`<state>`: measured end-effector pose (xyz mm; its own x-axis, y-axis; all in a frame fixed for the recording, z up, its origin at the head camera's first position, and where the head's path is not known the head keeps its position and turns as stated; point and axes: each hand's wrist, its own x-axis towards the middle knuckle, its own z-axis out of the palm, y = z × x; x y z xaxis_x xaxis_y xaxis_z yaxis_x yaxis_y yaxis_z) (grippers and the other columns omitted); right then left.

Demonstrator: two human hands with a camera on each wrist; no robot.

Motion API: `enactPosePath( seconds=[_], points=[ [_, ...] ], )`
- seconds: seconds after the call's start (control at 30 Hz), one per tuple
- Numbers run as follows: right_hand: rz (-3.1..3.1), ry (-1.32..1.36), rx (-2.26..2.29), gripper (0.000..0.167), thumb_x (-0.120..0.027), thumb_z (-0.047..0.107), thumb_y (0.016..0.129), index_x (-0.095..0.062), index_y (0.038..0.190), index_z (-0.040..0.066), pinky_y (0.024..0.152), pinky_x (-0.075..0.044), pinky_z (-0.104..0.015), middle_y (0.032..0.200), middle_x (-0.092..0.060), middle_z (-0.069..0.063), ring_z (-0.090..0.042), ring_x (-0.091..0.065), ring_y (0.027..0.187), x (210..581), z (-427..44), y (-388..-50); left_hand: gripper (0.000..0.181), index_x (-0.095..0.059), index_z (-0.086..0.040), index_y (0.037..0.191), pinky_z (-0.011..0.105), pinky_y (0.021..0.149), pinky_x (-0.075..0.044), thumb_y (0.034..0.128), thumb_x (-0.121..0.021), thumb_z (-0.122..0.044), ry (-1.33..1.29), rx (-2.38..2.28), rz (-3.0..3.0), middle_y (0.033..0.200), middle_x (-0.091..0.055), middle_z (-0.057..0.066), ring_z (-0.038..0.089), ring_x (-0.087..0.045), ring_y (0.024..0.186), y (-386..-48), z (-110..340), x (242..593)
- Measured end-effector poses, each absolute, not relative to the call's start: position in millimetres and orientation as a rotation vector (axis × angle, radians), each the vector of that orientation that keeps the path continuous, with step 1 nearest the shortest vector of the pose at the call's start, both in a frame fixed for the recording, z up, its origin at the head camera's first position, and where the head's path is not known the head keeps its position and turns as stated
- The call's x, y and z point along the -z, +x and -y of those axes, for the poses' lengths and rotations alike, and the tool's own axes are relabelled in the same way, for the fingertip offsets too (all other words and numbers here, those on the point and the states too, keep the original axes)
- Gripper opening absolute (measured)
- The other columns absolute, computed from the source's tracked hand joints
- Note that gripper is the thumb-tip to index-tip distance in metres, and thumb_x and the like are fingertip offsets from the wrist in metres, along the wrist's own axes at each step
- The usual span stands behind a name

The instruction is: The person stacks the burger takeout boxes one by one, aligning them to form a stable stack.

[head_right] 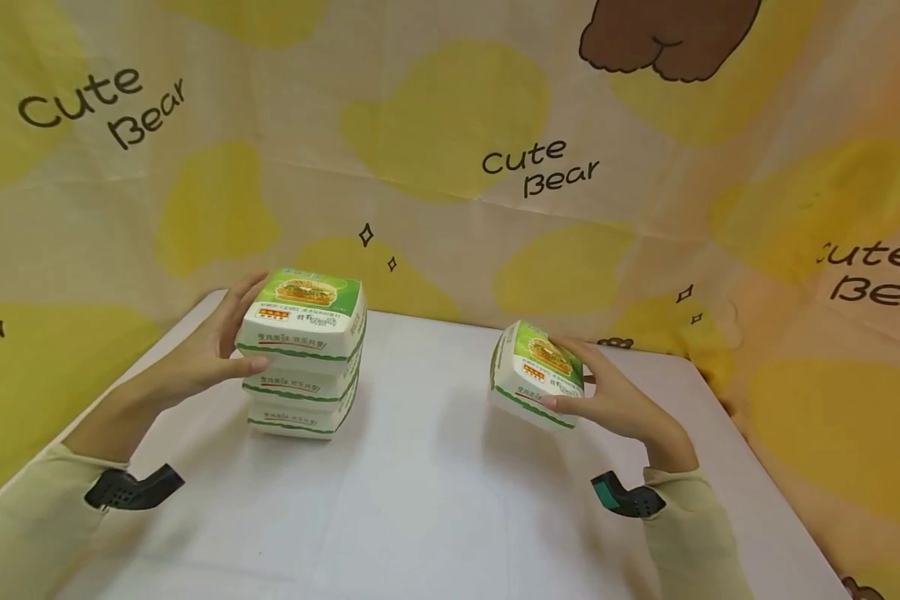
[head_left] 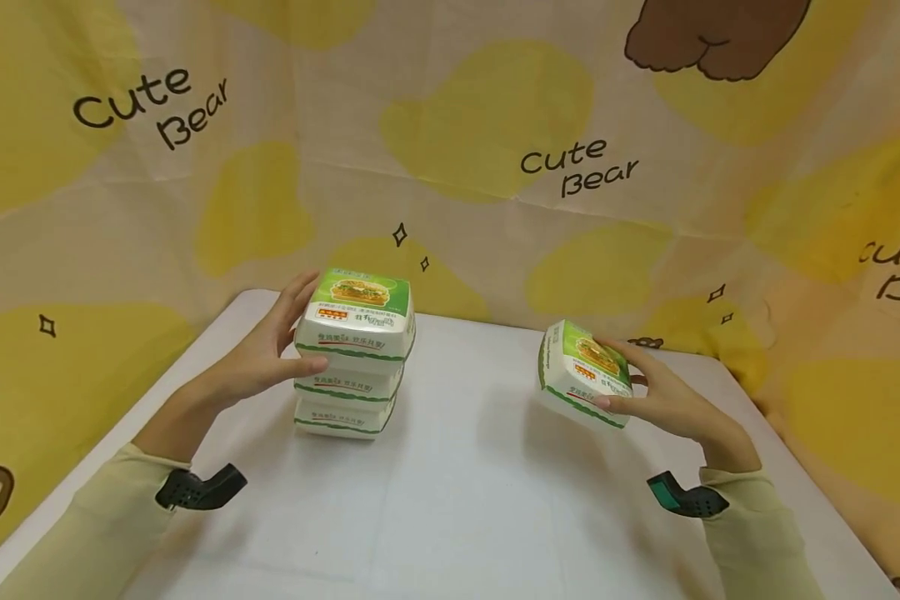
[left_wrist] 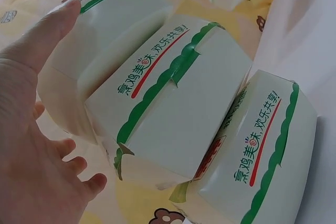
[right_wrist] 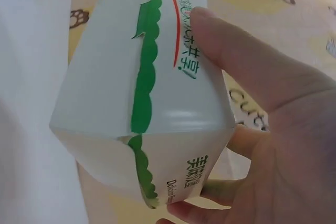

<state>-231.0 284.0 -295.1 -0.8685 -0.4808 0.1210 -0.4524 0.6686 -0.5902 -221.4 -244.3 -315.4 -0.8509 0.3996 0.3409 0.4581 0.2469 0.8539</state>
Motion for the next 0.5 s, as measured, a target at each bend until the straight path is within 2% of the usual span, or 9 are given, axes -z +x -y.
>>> enactPosePath(
  seconds=[0.1, 0.23, 0.4, 0.5],
  points=[
    [-2.824, -0.824, 0.986, 0.086, -0.076, 0.022, 0.090, -0.026, 0.161, 0.018, 0.108, -0.039, -0.065, 0.160, -0.033, -0.018, -0.031, -0.045, 0.129, 283.4, -270.7, -233.5, 0.108, -0.001, -0.035, 0.162, 0.073, 0.120, -0.009, 0.0859, -0.074, -0.011, -0.846, 1.699, 2.435, 0.173, -0.006, 0.004, 0.039, -0.009, 0.156, -222.6, 244.6, 315.6],
    [-2.797, -0.899, 1.027, 0.085, -0.075, 0.019, 0.091, -0.027, 0.161, 0.017, 0.110, -0.038, -0.065, 0.160, -0.035, -0.017, -0.032, -0.044, 0.131, 263.4, -252.7, -238.8, 0.107, -0.001, -0.034, 0.162, 0.074, 0.120, -0.006, 0.0866, -0.073, -0.012, -0.851, 1.702, 2.421, 0.173, -0.005, 0.005, 0.036, -0.006, 0.157, -224.2, 244.3, 316.5],
    [-2.760, -0.900, 1.058, 0.084, -0.074, 0.020, 0.091, -0.027, 0.161, 0.018, 0.101, -0.049, -0.060, 0.154, -0.041, -0.017, -0.046, -0.049, 0.131, 239.9, -227.9, -243.3, 0.106, 0.000, -0.035, 0.162, 0.076, 0.119, -0.007, 0.0881, -0.073, -0.016, -0.852, 1.686, 2.423, 0.173, -0.005, 0.005, 0.036, -0.004, 0.157, -224.6, 245.0, 317.6],
    [-2.738, -0.928, 1.063, 0.084, -0.073, 0.021, 0.090, -0.028, 0.160, 0.020, 0.103, -0.048, -0.059, 0.153, -0.042, -0.014, -0.042, -0.050, 0.131, 227.4, -212.9, -247.4, 0.106, 0.000, -0.036, 0.162, 0.077, 0.118, -0.006, 0.0885, -0.073, -0.017, -0.844, 1.681, 2.428, 0.173, -0.004, 0.004, 0.036, -0.003, 0.158, -225.4, 244.3, 316.6]
  ],
)
